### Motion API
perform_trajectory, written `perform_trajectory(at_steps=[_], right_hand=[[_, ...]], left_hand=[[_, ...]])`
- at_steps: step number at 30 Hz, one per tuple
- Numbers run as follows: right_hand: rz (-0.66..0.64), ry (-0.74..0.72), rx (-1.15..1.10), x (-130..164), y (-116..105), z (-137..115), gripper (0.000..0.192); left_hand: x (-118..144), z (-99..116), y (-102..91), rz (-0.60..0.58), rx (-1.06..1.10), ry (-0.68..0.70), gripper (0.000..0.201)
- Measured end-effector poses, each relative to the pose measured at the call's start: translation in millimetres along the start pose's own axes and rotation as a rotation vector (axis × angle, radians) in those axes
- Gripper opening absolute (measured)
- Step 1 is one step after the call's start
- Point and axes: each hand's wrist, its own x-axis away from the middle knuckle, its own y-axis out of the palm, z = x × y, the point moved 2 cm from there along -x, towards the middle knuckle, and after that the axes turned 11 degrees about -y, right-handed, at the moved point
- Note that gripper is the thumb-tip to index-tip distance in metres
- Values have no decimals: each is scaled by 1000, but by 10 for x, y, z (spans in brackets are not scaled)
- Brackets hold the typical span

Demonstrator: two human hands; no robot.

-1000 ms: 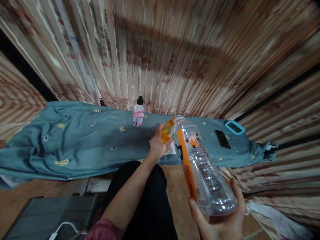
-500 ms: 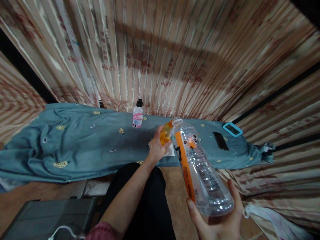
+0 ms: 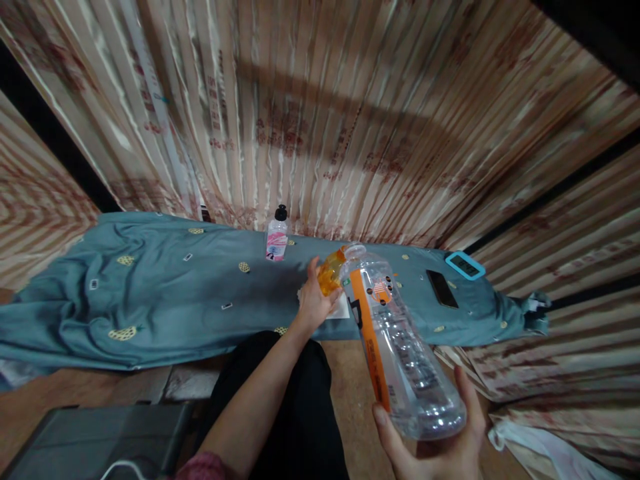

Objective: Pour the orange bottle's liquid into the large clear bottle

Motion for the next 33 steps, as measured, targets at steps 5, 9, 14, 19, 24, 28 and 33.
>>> perform_trajectory(at_steps=[5,9,14,19,24,28,33], right_hand=[[9,51,-23,2,10,-17,122],[-1,41,-7,3,2,-15,120],[-7,35,-2,0,-2,8,120],[-8,5,-3,-5,4,14,119],[-2,18,12,1,1,6,122],[-2,16,16,-4,6,-6,122],[1,15,-12,-16,10,-10,122]], left_hand=[[-2,-3,-2,1,-13,-9,75],[5,2,-5,2,-4,-5,69],[23,27,-14,6,-11,-15,62],[37,47,-31,28,-17,-22,62],[45,58,-32,10,-12,-33,61],[48,52,-22,10,-5,-13,59],[42,31,-19,28,-16,-16,58]])
